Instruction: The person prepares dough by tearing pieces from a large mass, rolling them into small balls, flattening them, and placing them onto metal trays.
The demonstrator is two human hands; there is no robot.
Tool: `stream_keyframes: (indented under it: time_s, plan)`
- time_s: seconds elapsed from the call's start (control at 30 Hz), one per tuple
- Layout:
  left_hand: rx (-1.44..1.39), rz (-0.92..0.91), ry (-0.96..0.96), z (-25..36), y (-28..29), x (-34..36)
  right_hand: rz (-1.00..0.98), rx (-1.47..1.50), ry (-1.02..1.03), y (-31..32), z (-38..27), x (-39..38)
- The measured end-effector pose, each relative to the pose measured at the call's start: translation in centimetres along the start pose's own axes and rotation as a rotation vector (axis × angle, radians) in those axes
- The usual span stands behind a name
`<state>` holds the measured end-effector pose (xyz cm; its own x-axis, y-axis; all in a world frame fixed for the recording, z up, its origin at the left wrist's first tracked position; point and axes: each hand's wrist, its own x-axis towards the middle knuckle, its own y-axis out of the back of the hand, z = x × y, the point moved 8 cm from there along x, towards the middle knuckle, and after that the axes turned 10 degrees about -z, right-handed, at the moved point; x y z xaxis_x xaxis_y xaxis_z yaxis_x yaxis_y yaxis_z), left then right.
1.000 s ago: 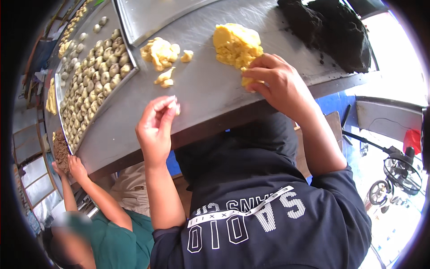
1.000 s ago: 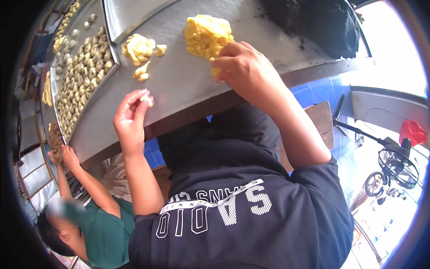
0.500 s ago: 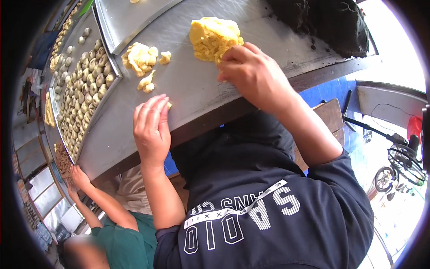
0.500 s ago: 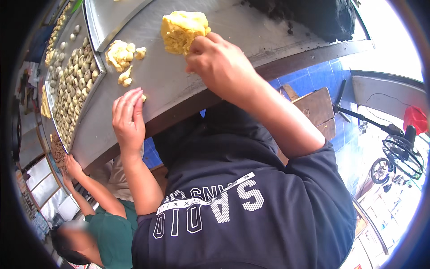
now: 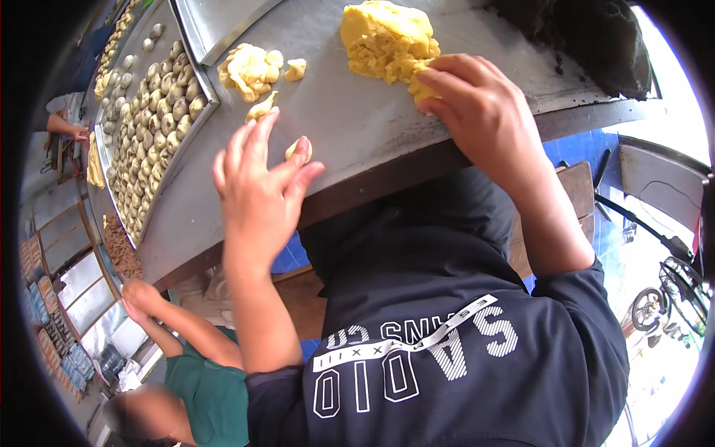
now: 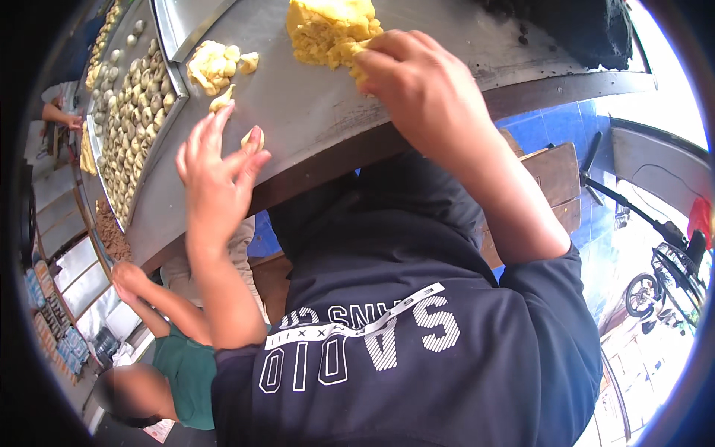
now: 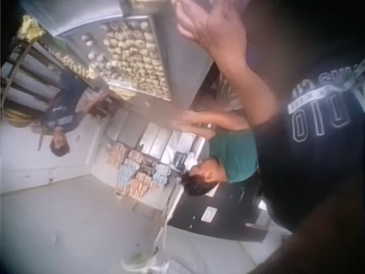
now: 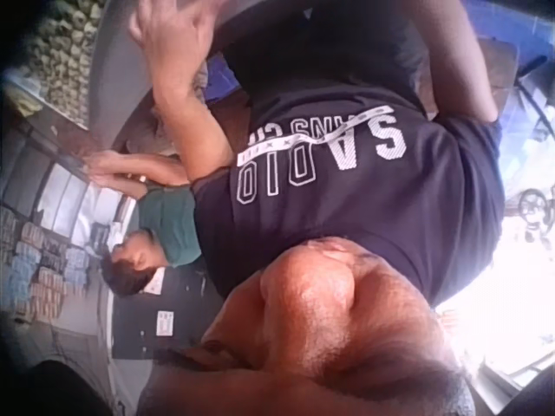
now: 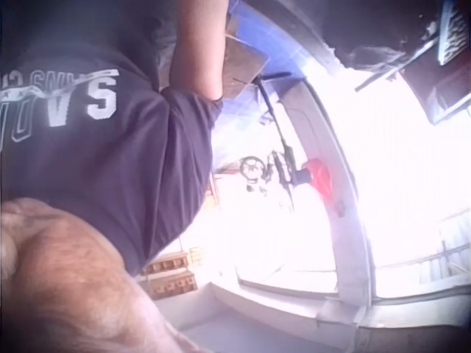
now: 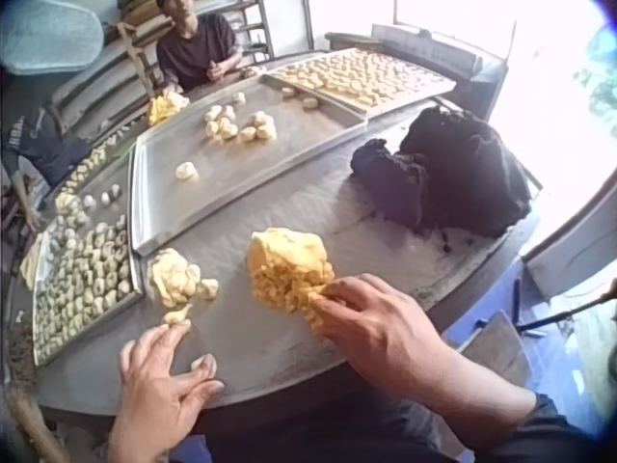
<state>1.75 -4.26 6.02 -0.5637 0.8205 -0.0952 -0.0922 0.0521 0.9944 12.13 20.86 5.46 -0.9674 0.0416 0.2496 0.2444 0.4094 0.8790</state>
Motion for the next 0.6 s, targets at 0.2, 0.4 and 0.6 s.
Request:
stream_keyframes:
  time_s: [0.2, 0.4, 0.6]
  plan:
    - [0.004, 0.678, -0.176, 1.9, 3.0, 8.5, -0.104, -0.098, 0.052, -1.0, -2.5, 1.4]
    - [0.035, 0.705, -0.429, 4.4, 0.0, 8.1, 0.091, -0.014, -0.091, 0.8, -0.4, 0.2]
    - [-0.072, 0.735, -0.578, 5.3, 0.6, 6.6, -0.045, -0.049, 0.046, -0.9, -1.2, 0.7]
